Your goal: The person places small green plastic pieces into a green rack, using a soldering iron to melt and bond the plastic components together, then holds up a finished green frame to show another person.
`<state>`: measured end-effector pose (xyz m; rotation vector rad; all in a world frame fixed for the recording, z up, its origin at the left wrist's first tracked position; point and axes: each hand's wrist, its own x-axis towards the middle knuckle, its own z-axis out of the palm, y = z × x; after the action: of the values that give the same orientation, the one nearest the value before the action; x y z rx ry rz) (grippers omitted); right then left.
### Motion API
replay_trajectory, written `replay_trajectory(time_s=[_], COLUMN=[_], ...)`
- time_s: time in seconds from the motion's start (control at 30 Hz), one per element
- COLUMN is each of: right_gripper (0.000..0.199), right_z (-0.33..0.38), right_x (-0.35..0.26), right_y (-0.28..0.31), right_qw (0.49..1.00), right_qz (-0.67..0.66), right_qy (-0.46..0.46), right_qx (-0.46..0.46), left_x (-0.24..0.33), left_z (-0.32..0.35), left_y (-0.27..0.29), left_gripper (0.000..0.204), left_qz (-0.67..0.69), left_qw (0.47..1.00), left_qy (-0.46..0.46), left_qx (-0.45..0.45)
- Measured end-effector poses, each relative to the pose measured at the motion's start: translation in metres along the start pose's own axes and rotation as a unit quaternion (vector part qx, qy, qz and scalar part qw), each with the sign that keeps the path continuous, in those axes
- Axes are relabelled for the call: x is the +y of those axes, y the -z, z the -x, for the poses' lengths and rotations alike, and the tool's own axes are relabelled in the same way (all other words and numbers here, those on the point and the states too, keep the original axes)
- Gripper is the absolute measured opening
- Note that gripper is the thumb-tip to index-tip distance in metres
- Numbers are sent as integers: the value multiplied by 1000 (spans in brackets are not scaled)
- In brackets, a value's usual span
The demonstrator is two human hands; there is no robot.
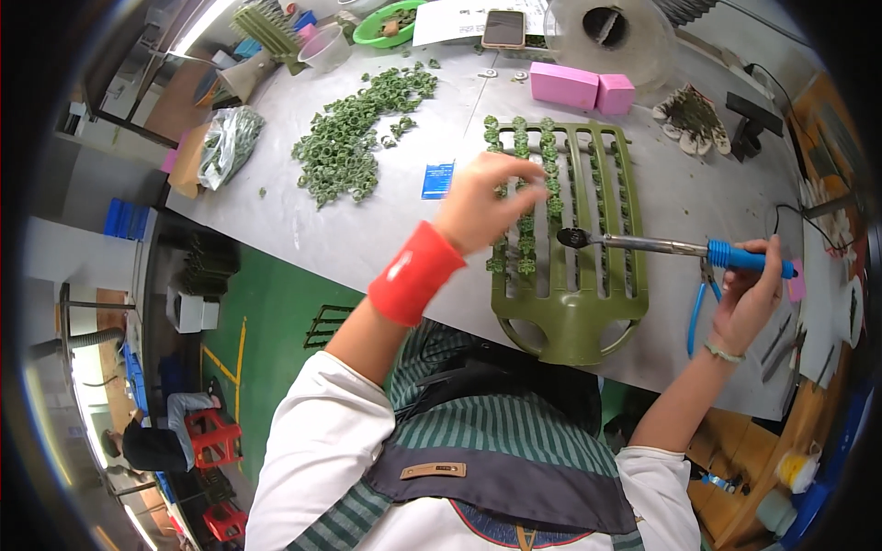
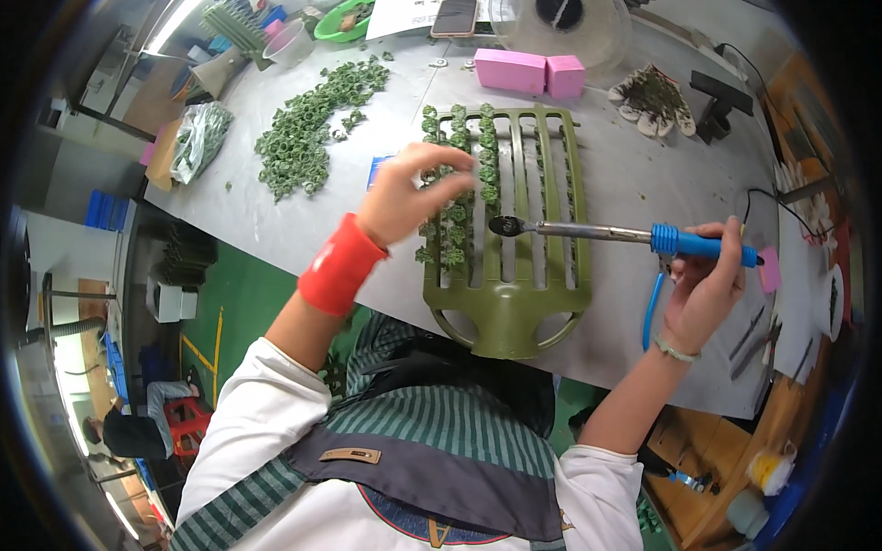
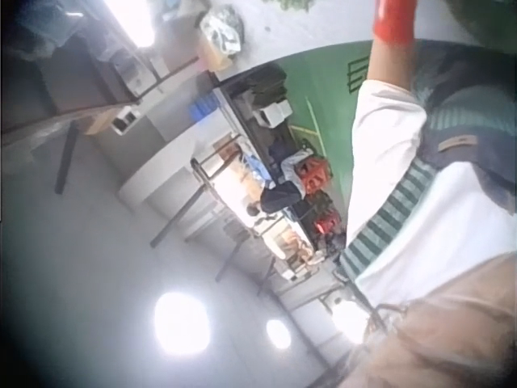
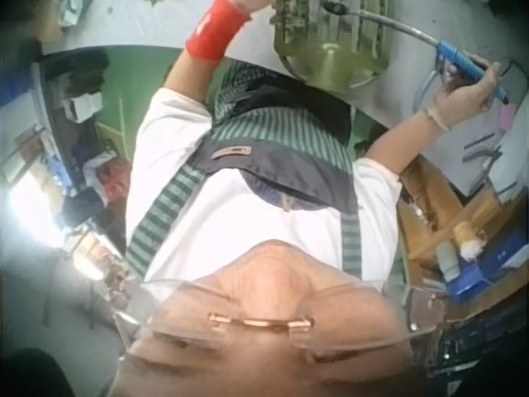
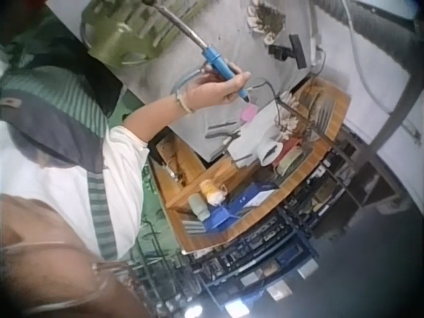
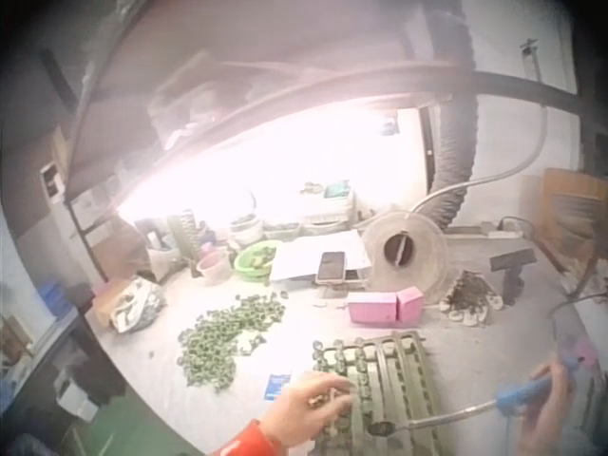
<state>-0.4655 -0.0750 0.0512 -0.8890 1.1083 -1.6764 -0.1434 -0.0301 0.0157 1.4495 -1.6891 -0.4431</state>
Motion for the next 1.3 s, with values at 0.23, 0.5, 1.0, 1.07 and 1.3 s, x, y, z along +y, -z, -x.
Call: replay_trajectory(time_s=[0.23,0.5,1.0,1.07,1.3], right_gripper=[33,33,34,34,34], right_z=[5,8,12,12,15], right_x=[0,-3,-11,-11,-14], right_y=[-9,-10,-12,-12,-14], right_qw=[999,1000,1000,999,1000], right_qz=[-19,-9,4,7,13], right_qy=[-8,0,9,9,13], right_qx=[-28,-27,-29,-30,-18], left_x=[-151,-154,-134,-140,-155], left_z=[69,76,78,71,84], left_y=[153,142,149,137,143], left_gripper=[27,19,15,21,23], left_qz=[-401,-23,-213,-225,182], left_qw=[839,894,956,954,913], left_qy=[351,400,184,155,305], left_qx=[110,199,88,119,202])
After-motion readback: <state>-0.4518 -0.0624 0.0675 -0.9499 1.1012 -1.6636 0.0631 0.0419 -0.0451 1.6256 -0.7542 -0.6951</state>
